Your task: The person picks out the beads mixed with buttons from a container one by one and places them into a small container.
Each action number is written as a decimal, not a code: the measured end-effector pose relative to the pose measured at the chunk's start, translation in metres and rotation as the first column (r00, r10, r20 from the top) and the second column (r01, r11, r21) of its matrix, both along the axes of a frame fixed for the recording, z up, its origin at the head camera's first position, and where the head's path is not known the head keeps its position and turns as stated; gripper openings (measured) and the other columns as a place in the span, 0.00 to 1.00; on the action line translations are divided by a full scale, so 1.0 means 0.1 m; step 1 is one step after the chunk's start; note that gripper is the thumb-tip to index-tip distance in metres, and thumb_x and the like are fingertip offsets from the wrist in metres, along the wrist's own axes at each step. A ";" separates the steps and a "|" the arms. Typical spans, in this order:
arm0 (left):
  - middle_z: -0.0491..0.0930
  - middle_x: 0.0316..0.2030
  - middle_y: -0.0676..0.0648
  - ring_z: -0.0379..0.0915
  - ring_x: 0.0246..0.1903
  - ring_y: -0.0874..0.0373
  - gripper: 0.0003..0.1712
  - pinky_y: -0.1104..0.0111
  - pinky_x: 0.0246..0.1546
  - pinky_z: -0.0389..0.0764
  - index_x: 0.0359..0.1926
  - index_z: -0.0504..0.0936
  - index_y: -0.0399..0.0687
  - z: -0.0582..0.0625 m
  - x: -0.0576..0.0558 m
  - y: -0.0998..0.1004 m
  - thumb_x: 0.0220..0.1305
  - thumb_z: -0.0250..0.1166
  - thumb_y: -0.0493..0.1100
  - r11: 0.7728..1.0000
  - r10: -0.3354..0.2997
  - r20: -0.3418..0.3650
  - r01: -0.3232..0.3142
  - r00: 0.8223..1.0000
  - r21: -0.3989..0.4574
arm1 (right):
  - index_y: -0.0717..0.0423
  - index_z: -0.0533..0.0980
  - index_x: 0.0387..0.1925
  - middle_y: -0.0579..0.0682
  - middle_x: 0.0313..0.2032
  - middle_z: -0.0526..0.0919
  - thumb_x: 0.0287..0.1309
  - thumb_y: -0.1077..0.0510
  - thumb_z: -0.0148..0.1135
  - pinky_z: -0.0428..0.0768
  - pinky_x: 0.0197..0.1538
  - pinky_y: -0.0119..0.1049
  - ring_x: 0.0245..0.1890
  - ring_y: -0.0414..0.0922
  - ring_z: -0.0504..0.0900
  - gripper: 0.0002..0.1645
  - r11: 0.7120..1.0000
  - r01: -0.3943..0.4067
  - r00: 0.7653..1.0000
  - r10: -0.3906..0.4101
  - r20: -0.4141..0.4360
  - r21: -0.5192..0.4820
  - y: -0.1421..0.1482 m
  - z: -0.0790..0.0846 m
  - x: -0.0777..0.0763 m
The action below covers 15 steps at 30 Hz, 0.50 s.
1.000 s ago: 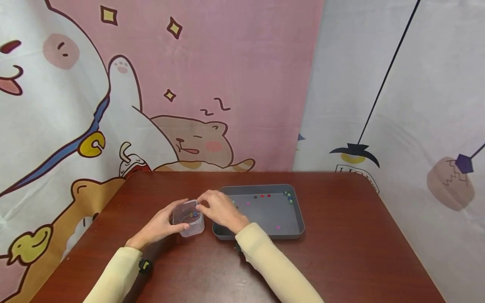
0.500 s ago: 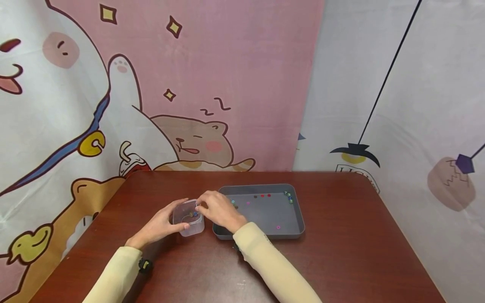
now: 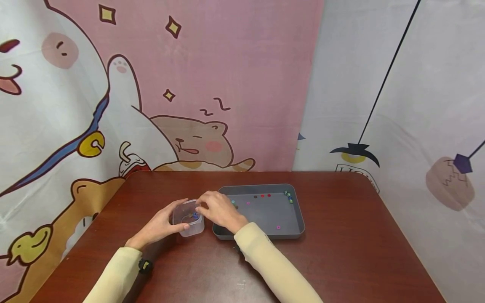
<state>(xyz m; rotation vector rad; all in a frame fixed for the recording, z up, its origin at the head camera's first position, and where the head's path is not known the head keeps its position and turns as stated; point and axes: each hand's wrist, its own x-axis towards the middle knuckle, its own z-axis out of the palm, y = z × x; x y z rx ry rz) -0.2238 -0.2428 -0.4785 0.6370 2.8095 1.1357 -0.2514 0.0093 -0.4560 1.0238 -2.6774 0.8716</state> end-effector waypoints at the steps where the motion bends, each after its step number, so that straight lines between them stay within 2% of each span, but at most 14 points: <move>1: 0.70 0.70 0.42 0.74 0.62 0.48 0.55 0.46 0.62 0.75 0.77 0.64 0.45 0.00 0.00 0.00 0.57 0.78 0.62 1.000 -0.001 0.000 0.001 1.000 0.000 | 0.51 0.86 0.50 0.45 0.51 0.85 0.69 0.51 0.68 0.80 0.58 0.44 0.54 0.45 0.82 0.13 1.000 -0.001 1.000 0.001 -0.002 -0.008 0.02 0.01 0.01; 9: 0.71 0.69 0.43 0.73 0.61 0.48 0.56 0.44 0.63 0.74 0.77 0.63 0.45 0.00 0.00 0.00 0.56 0.78 0.63 1.000 0.009 0.010 -0.009 1.000 -0.004 | 0.52 0.85 0.53 0.47 0.53 0.85 0.70 0.50 0.67 0.80 0.58 0.46 0.56 0.46 0.82 0.16 0.999 0.000 0.999 -0.002 -0.045 -0.043 0.26 0.20 0.11; 15: 0.69 0.71 0.43 0.71 0.65 0.46 0.56 0.41 0.65 0.71 0.77 0.63 0.47 -0.01 0.01 0.00 0.56 0.78 0.63 1.000 0.013 0.010 -0.013 1.000 -0.018 | 0.52 0.85 0.54 0.48 0.56 0.84 0.70 0.50 0.67 0.77 0.64 0.50 0.64 0.48 0.78 0.17 0.997 0.022 0.997 -0.028 -0.069 -0.079 0.47 0.34 0.18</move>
